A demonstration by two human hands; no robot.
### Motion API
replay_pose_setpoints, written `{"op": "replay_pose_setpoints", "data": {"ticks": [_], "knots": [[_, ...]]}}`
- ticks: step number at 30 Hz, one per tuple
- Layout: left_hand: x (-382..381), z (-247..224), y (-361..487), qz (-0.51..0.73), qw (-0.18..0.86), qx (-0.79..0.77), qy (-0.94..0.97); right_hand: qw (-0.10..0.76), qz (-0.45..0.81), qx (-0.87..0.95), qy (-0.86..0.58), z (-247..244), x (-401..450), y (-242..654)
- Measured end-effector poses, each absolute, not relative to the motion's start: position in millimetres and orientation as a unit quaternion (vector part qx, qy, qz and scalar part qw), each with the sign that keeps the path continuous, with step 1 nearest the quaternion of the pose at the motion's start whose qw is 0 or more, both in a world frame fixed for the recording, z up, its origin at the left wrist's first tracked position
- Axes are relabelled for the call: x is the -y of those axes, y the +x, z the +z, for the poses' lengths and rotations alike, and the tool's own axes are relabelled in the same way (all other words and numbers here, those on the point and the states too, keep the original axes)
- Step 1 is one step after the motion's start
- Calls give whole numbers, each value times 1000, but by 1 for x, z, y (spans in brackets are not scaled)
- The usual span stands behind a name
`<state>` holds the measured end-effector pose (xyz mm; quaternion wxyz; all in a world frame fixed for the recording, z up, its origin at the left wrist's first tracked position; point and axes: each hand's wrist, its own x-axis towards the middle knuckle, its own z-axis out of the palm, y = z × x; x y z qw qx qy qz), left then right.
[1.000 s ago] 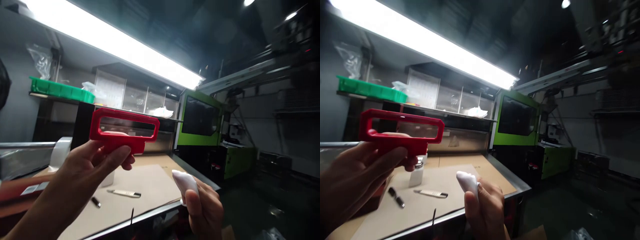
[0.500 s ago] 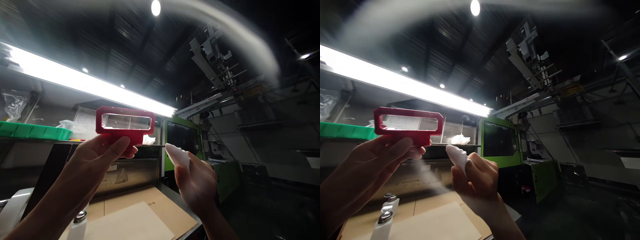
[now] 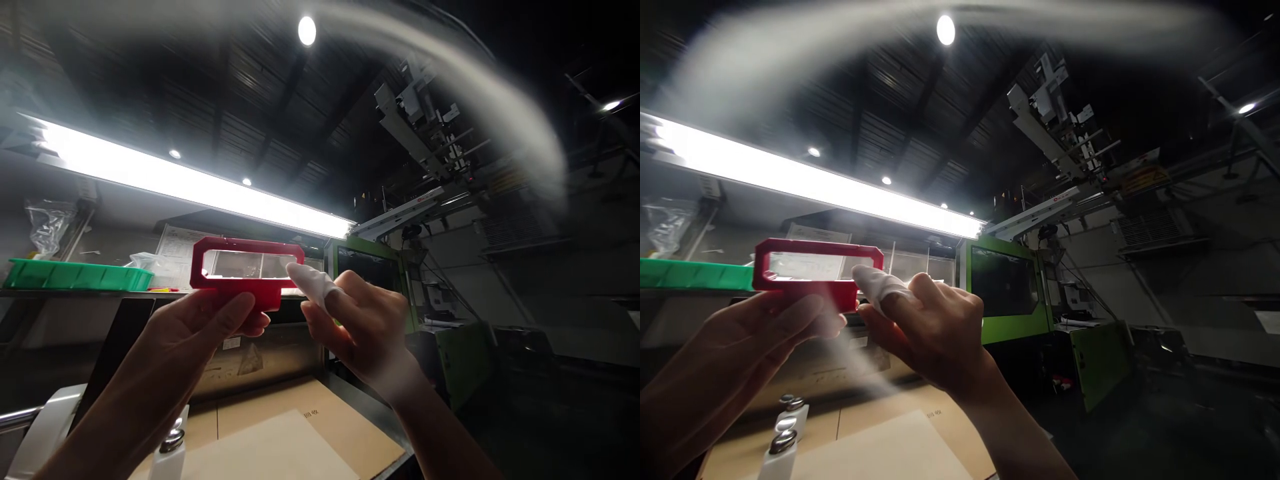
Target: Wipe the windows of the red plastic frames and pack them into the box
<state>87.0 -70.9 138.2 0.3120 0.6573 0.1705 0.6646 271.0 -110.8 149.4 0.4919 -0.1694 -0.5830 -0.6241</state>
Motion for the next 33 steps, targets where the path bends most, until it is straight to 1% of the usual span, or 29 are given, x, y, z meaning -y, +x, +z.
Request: {"op": "replay_pose_setpoints", "data": {"ticks": [6, 8, 9, 10, 12, 14, 16, 17, 19, 20, 22, 26, 33], "knots": [[66, 134, 83, 652, 311, -187, 666, 479, -663, 552, -158, 157, 104, 265], [67, 133, 83, 650, 307, -192, 668, 493, -650, 557, -156, 158, 103, 264], [68, 133, 83, 649, 308, -193, 668, 512, -623, 570, -156, 158, 102, 264], [69, 133, 83, 649, 309, -193, 668, 539, -580, 591, -154, 157, 101, 264], [71, 132, 83, 653, 311, -200, 661, 613, -433, 644, -151, 155, 98, 265], [72, 132, 83, 659, 305, -206, 656, 688, -225, 676, -138, 153, 92, 264], [70, 131, 82, 660, 295, -206, 659, 724, -4, 679, -120, 150, 83, 263], [69, 130, 81, 659, 293, -204, 662, 720, 95, 679, -105, 149, 78, 262], [67, 129, 80, 652, 297, -203, 667, 675, 252, 691, -65, 147, 68, 258], [66, 128, 80, 650, 304, -205, 666, 646, 308, 697, -40, 146, 64, 256], [66, 127, 80, 650, 315, -198, 663, 598, 380, 705, 5, 145, 59, 250], [67, 127, 81, 656, 330, -173, 656, 558, 442, 700, 63, 144, 55, 242], [62, 127, 84, 653, 347, -116, 663, 540, 449, 704, 106, 142, 49, 240]]}}
